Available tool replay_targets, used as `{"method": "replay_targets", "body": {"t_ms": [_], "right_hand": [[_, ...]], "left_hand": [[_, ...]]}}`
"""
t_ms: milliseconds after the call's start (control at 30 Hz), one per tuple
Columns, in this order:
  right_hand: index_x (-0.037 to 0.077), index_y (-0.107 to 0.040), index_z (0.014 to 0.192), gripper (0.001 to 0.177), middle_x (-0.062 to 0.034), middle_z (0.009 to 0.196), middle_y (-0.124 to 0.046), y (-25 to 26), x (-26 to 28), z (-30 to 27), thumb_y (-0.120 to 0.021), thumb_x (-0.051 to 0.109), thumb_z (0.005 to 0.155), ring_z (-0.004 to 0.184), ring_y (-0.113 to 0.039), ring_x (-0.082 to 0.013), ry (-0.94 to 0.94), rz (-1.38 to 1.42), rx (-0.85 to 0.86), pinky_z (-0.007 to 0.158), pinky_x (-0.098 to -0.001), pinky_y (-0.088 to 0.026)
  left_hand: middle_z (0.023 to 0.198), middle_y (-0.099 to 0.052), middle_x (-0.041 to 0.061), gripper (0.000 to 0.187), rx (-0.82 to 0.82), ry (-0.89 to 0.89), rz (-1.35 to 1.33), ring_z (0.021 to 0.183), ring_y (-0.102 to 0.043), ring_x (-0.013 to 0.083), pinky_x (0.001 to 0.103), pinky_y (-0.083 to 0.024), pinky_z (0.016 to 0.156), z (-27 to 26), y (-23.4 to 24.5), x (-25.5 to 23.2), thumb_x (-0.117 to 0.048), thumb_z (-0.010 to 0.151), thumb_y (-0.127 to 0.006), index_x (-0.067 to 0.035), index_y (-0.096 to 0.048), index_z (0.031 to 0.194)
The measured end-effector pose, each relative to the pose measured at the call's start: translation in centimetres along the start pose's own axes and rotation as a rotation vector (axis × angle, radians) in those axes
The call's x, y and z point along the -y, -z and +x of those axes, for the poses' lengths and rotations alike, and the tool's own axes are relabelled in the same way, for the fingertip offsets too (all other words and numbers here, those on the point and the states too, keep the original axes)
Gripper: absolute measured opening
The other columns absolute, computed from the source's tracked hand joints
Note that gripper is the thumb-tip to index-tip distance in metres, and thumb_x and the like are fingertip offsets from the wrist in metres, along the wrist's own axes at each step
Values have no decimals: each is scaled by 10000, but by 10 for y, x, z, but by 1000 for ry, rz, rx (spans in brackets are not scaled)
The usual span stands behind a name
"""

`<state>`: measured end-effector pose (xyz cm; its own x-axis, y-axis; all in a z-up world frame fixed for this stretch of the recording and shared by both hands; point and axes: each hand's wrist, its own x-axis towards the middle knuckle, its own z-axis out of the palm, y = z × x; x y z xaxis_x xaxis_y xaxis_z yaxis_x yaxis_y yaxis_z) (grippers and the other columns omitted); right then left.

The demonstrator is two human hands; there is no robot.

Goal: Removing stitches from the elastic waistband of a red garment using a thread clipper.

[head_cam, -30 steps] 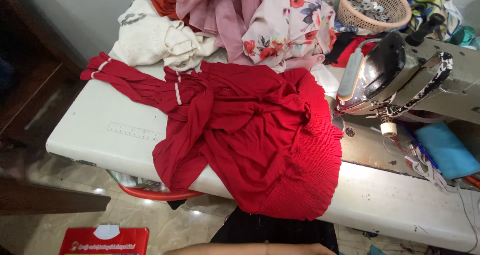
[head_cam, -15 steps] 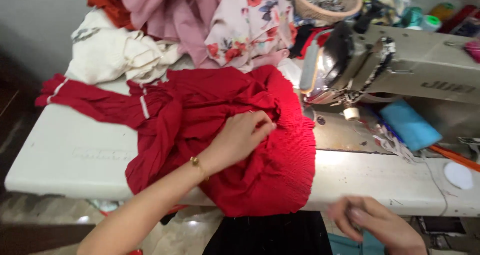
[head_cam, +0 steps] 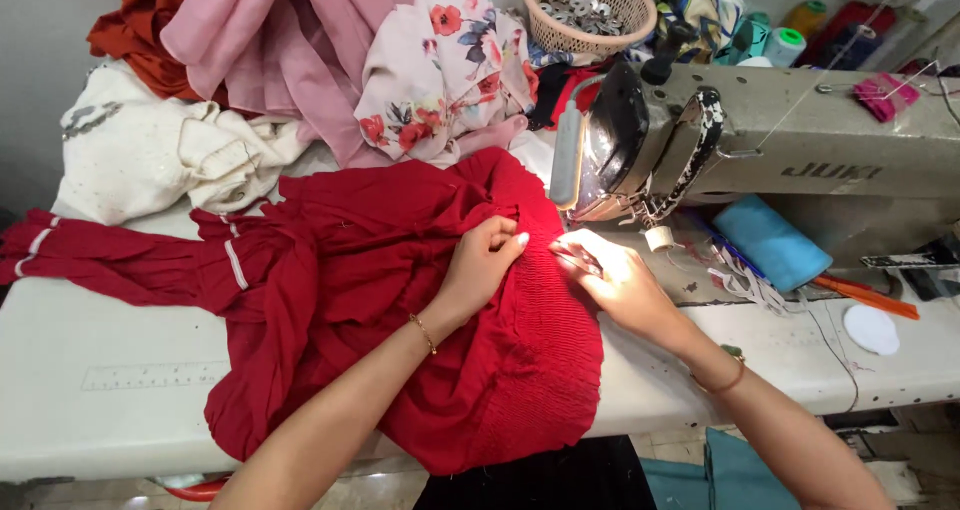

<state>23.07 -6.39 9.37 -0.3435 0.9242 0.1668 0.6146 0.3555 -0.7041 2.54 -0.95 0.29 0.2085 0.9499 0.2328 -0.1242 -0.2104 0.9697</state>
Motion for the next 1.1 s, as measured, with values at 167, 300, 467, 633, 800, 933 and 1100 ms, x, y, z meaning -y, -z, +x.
{"method": "replay_targets", "body": {"t_ms": [167, 300, 467, 633, 800, 933, 1100], "right_hand": [[37, -624, 1226, 297, -51, 892, -654, -17, -19, 22, -650, 103, 938, 829, -566, -69, 44, 145, -6, 756, -256, -521], [36, -585, 1294, 417, -56, 976, -682, -20, -26, 20, -587, 5, 878, 891, -645, -67, 63, 257, 21, 796, -246, -549], [43, -597, 1282, 405, -79, 958, -706, -14, -11, 15, -672, 97, 888, 829, -650, -101, 26, 149, -8, 748, -278, -553], [39, -612, 1246, 392, -109, 961, -697, -14, -7, 15, -721, 195, 903, 762, -647, -194, 70, -8, -48, 728, -335, -542], [7, -638, 1160, 252, -142, 1020, -672, -17, -10, 12, -667, 173, 973, 857, -681, -272, 198, -134, -182, 790, -369, -540], [-2, -650, 1150, 273, -147, 1007, -677, -15, -3, 15, -679, 182, 950, 826, -691, -279, 171, -159, -218, 773, -380, -545], [1, -662, 1135, 253, -151, 1021, -704, -16, -7, 15, -684, 180, 957, 864, -706, -293, 223, -227, -252, 787, -390, -544]], "left_hand": [[768, -536, -29, 164, -125, -79, -43, 675, -481, 14, 205, -405, 587, -3, -2, -9, -52, 966, -630, -53, -511, 1078], [833, -603, -5, 81, -99, -65, 105, 649, -483, 43, 214, -406, 571, -7, -2, -20, -23, 981, -571, -2, -624, 1040], [1007, -736, 44, 216, -5, 19, -168, 870, -654, 52, 195, -529, 781, -2, -1, -7, 25, 968, -589, 41, -713, 1144], [1029, -761, 70, 350, -9, 176, -336, 898, -696, 84, 220, -560, 823, -2, 2, -21, 58, 917, -598, 48, -685, 1256], [809, -561, -46, 498, 4, 144, -290, 692, -491, 9, 164, -418, 620, -6, 5, 2, 92, 896, -620, 38, -678, 1388], [827, -646, -55, 503, 26, 214, -330, 703, -548, -5, 148, -453, 637, -7, 3, -9, 98, 869, -584, 20, -642, 1362], [898, -680, -57, 493, 30, 196, -369, 740, -577, 2, 153, -481, 671, -6, -1, -23, 120, 855, -554, 41, -650, 1332]]}}
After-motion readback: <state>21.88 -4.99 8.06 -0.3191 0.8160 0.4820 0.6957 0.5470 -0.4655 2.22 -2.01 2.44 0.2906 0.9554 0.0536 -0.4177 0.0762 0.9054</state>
